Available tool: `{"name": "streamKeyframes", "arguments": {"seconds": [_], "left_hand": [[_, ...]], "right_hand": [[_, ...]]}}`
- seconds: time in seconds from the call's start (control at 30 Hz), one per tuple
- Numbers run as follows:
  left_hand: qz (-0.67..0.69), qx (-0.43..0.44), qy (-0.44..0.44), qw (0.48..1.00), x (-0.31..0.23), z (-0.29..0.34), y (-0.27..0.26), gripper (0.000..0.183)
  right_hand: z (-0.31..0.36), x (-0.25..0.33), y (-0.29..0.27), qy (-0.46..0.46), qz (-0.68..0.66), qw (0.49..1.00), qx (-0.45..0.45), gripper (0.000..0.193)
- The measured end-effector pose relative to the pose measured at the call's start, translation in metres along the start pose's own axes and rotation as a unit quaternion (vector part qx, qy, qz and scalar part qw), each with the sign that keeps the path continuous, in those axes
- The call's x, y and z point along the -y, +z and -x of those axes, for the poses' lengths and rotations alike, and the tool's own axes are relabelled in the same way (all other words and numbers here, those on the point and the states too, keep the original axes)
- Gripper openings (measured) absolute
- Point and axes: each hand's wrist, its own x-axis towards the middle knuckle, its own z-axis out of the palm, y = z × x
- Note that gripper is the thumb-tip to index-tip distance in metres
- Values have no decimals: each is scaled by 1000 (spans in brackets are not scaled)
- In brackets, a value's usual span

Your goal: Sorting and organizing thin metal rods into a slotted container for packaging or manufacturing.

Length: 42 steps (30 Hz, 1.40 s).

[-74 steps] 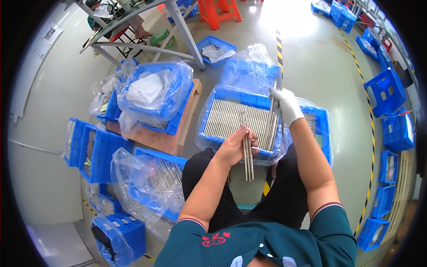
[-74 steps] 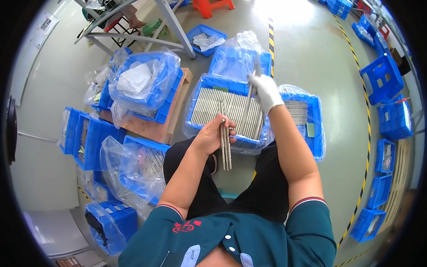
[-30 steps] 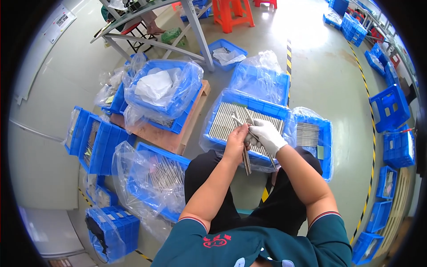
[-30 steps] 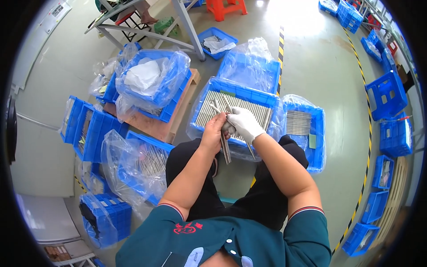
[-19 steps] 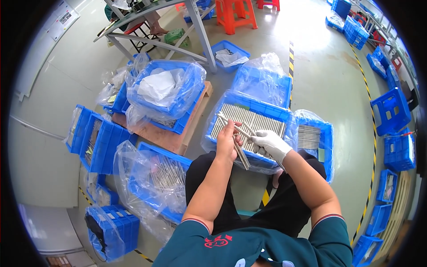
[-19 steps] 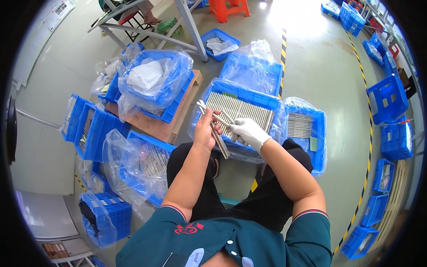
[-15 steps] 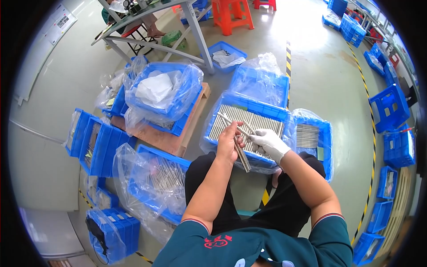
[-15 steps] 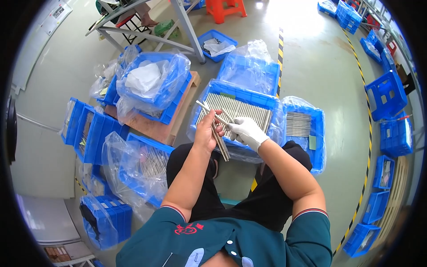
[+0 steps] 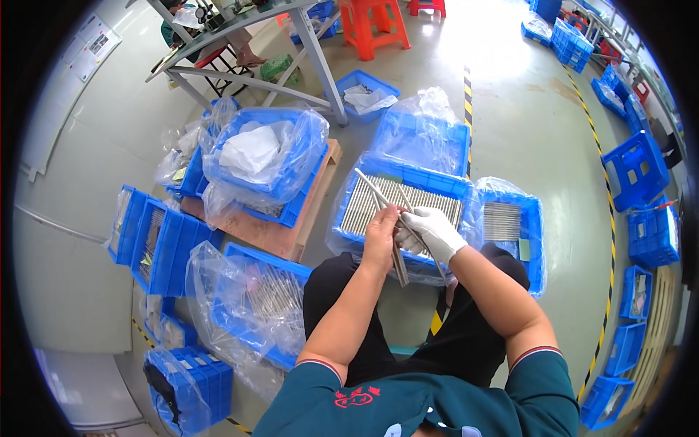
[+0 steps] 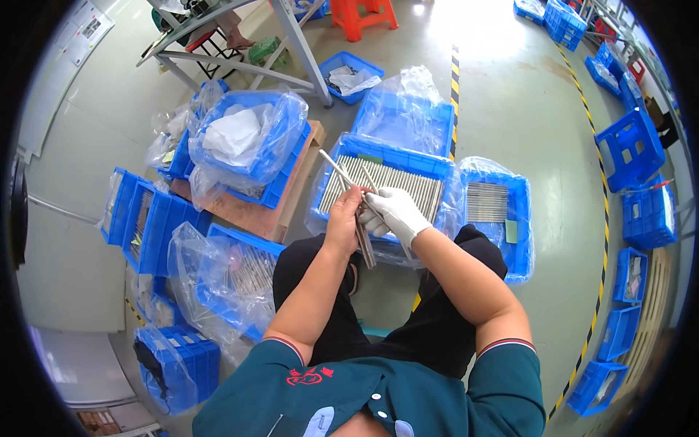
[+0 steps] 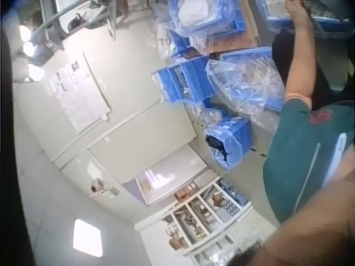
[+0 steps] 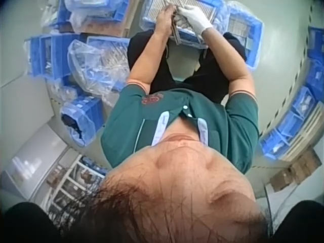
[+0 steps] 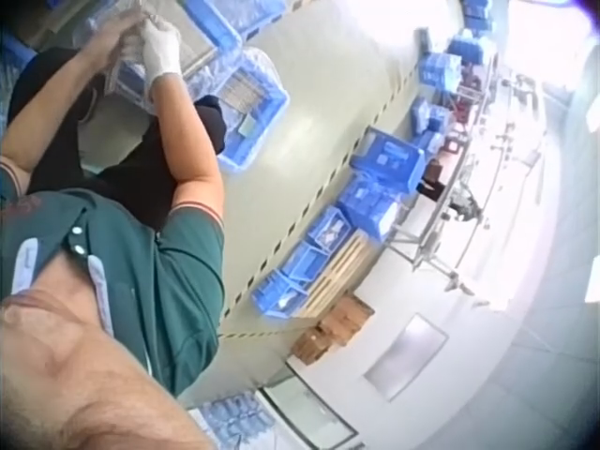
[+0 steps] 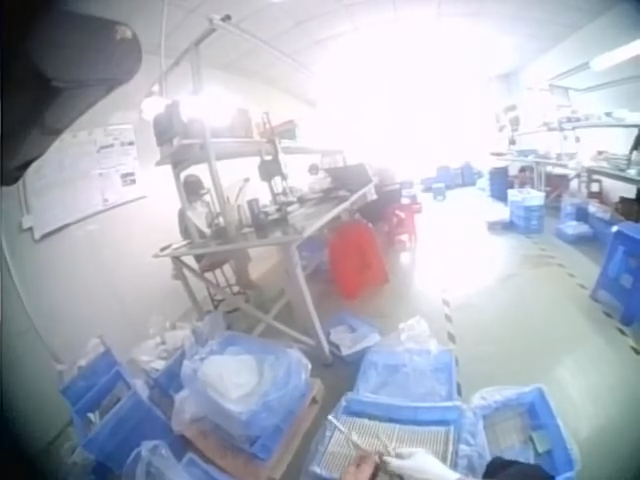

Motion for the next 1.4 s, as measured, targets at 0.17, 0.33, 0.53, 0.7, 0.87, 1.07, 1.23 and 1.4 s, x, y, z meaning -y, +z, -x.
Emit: {"name": "streamKeyframes", "arguments": {"seconds": [0.17,0.33,0.53,0.7,0.87,1.07,1.23,1.4], "left_hand": [[-61,10,-47,997,-12,6,-4,29],[-113,91,-157,977,-3,13,2,32],[-36,173,-219,960,4,15,10,32],[64,195,-231,951,-8,19,-2,37],[75,146,-166,972,-13,8,-9,39],[111,192,-176,959,-14,4,-10,41],[70,195,-187,960,-10,8,-13,40],[97,145,-197,965,-11,9,-8,35]], "right_hand": [[-9,16,-32,-117,121,985,-48,34],[-19,21,-22,-54,72,996,-26,32],[-74,0,-73,-257,236,909,-228,41],[-51,37,-98,-123,-114,965,-202,31],[-9,33,-48,-4,-44,998,-48,28],[-10,13,-31,-175,388,902,-72,44],[0,21,-21,-169,506,843,-76,40],[-7,16,-23,-172,467,865,-66,40]]}}
